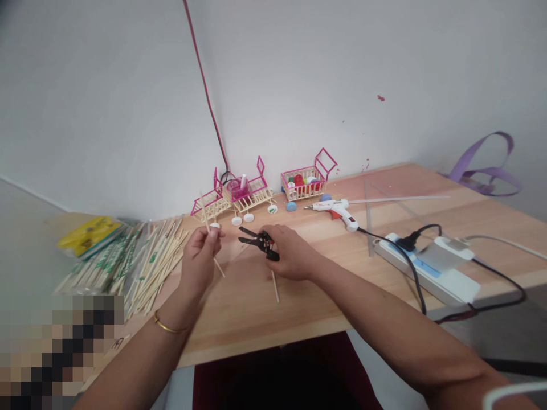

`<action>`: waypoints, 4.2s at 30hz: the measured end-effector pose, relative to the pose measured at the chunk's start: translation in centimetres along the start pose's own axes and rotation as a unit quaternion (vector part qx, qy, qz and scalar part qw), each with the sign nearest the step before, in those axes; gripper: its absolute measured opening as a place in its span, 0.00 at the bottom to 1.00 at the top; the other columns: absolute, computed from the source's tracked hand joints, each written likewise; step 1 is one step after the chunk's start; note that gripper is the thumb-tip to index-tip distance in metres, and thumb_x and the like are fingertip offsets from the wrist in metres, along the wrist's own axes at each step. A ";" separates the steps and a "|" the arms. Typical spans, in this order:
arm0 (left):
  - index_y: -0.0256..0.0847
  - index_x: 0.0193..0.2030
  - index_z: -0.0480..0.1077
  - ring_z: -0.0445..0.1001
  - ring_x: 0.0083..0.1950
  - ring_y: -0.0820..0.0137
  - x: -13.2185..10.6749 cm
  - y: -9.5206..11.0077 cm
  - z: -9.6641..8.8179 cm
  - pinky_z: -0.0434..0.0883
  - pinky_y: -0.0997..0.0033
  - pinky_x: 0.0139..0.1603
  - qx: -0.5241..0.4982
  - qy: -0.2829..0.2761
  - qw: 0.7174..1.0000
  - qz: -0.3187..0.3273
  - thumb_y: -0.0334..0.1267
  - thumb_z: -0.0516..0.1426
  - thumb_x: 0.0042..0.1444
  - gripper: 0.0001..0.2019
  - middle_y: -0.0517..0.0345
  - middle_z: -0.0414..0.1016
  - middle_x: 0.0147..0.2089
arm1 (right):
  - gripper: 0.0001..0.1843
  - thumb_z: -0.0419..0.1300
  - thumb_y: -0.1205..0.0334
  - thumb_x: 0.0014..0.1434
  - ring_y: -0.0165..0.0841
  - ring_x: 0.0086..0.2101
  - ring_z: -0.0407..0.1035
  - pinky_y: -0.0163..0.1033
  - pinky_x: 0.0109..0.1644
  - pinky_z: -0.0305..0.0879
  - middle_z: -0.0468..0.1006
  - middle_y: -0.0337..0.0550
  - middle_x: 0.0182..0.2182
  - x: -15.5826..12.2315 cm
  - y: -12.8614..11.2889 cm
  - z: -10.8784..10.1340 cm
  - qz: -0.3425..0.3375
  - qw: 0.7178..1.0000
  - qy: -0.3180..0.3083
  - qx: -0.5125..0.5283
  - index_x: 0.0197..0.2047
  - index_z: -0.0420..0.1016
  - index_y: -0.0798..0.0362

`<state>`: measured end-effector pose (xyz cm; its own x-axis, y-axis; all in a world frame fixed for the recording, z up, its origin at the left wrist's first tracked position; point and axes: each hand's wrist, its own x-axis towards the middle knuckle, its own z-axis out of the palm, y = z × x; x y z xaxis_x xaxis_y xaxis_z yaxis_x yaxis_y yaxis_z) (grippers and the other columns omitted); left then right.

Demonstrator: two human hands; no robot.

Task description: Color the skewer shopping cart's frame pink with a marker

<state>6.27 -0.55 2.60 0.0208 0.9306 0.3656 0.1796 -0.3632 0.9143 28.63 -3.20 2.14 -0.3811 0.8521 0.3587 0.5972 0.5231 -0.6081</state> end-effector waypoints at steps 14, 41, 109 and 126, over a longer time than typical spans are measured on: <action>0.42 0.35 0.74 0.70 0.34 0.68 -1.6 1.0 1.1 0.65 0.68 0.36 0.185 -0.133 0.952 0.203 0.36 0.57 0.58 0.04 0.56 0.75 0.30 | 0.19 0.56 0.72 0.46 0.37 0.35 0.67 0.39 0.38 0.61 0.73 0.43 0.36 0.0 -2.0 0.0 0.002 0.998 -0.044 0.047 0.43 0.65 0.51; 0.41 0.35 0.74 0.74 0.36 0.67 -1.7 -0.1 1.6 0.66 0.70 0.37 0.186 -0.126 0.967 0.124 0.39 0.56 0.59 0.07 0.54 0.78 0.33 | 0.11 0.56 0.67 0.49 0.35 0.29 0.66 0.36 0.31 0.54 0.71 0.41 0.28 -0.1 -1.3 1.1 0.108 0.992 -0.032 -0.054 0.36 0.59 0.51; 0.41 0.42 0.71 0.70 0.38 0.71 -1.5 1.7 1.0 0.68 0.70 0.40 0.082 -0.168 0.974 0.129 0.37 0.56 0.60 0.06 0.55 0.71 0.39 | 0.05 0.59 0.68 0.57 0.30 0.31 0.71 0.34 0.36 0.61 0.78 0.39 0.29 0.4 -0.3 3.4 0.044 0.994 -0.062 0.077 0.37 0.76 0.54; 0.40 0.30 0.73 0.72 0.35 0.72 -1.5 1.2 1.4 0.68 0.71 0.38 0.073 -0.197 0.973 0.094 0.36 0.59 0.58 0.06 0.58 0.74 0.33 | 0.08 0.57 0.64 0.63 0.34 0.32 0.71 0.36 0.38 0.61 0.79 0.46 0.30 0.5 -0.1 3.5 -0.055 0.996 -0.060 -0.033 0.35 0.77 0.56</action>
<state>7.83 -2.29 2.95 0.4379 0.8042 0.4020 0.2734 -0.5450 0.7926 25.90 -2.92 -0.14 -0.5259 0.7831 0.3320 0.5901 0.6170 -0.5206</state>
